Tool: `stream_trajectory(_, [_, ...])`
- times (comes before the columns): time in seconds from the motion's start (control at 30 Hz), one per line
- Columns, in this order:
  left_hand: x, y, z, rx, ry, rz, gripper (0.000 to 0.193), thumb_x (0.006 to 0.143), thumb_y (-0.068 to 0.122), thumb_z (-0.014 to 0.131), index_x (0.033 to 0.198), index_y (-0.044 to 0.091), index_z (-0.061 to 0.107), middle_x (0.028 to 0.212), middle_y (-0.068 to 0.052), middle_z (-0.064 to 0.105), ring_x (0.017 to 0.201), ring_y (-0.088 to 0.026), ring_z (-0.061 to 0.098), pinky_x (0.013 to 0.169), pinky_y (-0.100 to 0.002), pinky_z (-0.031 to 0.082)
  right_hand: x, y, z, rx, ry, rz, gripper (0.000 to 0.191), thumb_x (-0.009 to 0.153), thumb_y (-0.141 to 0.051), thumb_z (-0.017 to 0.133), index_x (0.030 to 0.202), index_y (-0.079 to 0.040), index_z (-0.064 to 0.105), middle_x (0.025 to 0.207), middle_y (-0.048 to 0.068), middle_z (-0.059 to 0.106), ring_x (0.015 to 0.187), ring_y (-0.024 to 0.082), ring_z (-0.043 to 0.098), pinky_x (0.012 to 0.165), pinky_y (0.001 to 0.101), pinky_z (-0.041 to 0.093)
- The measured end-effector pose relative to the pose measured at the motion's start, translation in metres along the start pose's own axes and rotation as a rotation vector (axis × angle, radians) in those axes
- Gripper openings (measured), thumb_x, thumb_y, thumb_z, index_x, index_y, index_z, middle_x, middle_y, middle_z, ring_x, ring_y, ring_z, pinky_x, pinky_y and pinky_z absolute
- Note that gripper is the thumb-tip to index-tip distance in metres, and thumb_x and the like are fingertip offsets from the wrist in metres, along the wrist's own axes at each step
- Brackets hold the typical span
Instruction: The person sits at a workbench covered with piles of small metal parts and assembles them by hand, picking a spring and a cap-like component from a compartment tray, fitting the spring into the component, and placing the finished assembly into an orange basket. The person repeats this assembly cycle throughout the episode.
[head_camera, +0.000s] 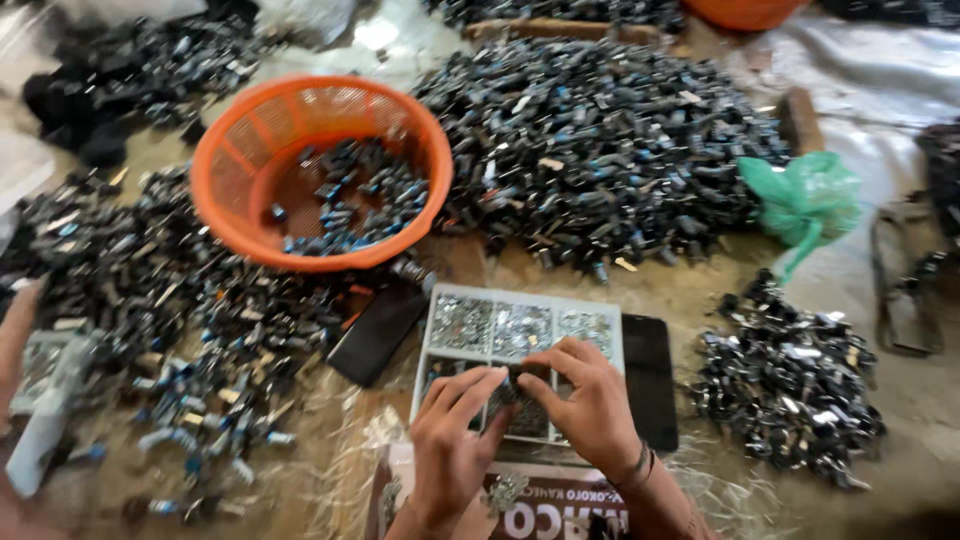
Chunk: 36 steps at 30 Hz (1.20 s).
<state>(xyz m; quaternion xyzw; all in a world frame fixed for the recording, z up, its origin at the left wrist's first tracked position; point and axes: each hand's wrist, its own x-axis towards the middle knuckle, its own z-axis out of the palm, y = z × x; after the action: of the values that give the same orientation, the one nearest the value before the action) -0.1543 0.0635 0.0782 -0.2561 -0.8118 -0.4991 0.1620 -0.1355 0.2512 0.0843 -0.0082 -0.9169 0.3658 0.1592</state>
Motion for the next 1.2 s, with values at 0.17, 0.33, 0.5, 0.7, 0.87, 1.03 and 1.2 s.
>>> stream_trajectory(0.17, [0.005,0.000,-0.005,0.011,0.000,-0.030,0.044,0.071,0.004,0.084,0.114,0.005,0.073,0.113,-0.009,0.074,0.100,-0.030,0.068,0.087,-0.038,0.055,0.008,-0.025,0.013,-0.289,-0.137,-0.087,0.014,0.077,-0.014,0.081,0.091,-0.009,0.078,0.090,0.007,0.069,0.086,0.028,0.063,0.070,0.0381,0.052])
stream_trajectory(0.33, [0.007,-0.004,-0.010,-0.014,0.013,-0.019,0.042,0.076,0.005,0.086,0.116,0.005,0.073,0.113,-0.009,0.074,0.100,-0.028,0.068,0.086,-0.038,0.055,0.000,-0.019,0.009,0.062,0.067,-0.061,0.012,0.078,-0.012,0.082,0.090,-0.007,0.079,0.085,0.003,0.072,0.079,0.017,0.066,0.069,0.0298,0.053])
stream_trajectory(0.5, [0.007,-0.004,-0.004,-0.005,0.036,-0.043,0.045,0.070,0.005,0.086,0.113,0.006,0.074,0.111,-0.007,0.075,0.098,-0.026,0.070,0.085,-0.036,0.056,-0.006,0.005,0.014,0.687,-0.131,0.496,0.010,0.082,-0.006,0.081,0.089,0.002,0.080,0.073,0.005,0.072,0.063,0.009,0.061,0.056,0.0259,0.048])
stream_trajectory(0.7, [0.005,-0.005,-0.006,-0.031,0.033,-0.044,0.044,0.070,0.005,0.087,0.112,0.007,0.074,0.111,-0.007,0.075,0.099,-0.025,0.070,0.085,-0.036,0.056,-0.013,0.013,0.017,0.679,-0.130,0.256,0.011,0.089,-0.006,0.078,0.086,0.004,0.077,0.079,0.002,0.067,0.069,0.008,0.057,0.059,0.0237,0.045])
stream_trajectory(0.87, [0.003,-0.006,-0.008,-0.050,0.029,-0.037,0.044,0.070,0.006,0.088,0.112,0.007,0.074,0.110,-0.007,0.075,0.098,-0.026,0.070,0.084,-0.036,0.056,-0.010,0.008,0.017,0.644,-0.162,0.217,0.011,0.091,-0.007,0.074,0.091,0.003,0.078,0.086,0.004,0.070,0.075,0.008,0.059,0.063,0.0234,0.045])
stream_trajectory(1.03, [0.003,-0.007,-0.010,-0.074,0.024,-0.018,0.044,0.070,0.007,0.088,0.112,0.006,0.074,0.110,-0.008,0.075,0.099,-0.027,0.070,0.084,-0.036,0.057,-0.008,0.003,0.015,0.590,-0.171,0.150,0.011,0.091,-0.006,0.073,0.091,0.003,0.077,0.087,0.005,0.071,0.077,0.010,0.060,0.065,0.0245,0.045])
stream_trajectory(1.2, [0.004,-0.006,-0.012,-0.096,0.003,-0.023,0.044,0.072,0.006,0.087,0.114,0.006,0.074,0.111,-0.009,0.074,0.098,-0.027,0.070,0.083,-0.035,0.057,-0.007,-0.003,0.010,0.556,-0.162,0.158,0.009,0.088,-0.005,0.074,0.088,0.003,0.077,0.087,0.005,0.072,0.077,0.011,0.064,0.066,0.0250,0.049])
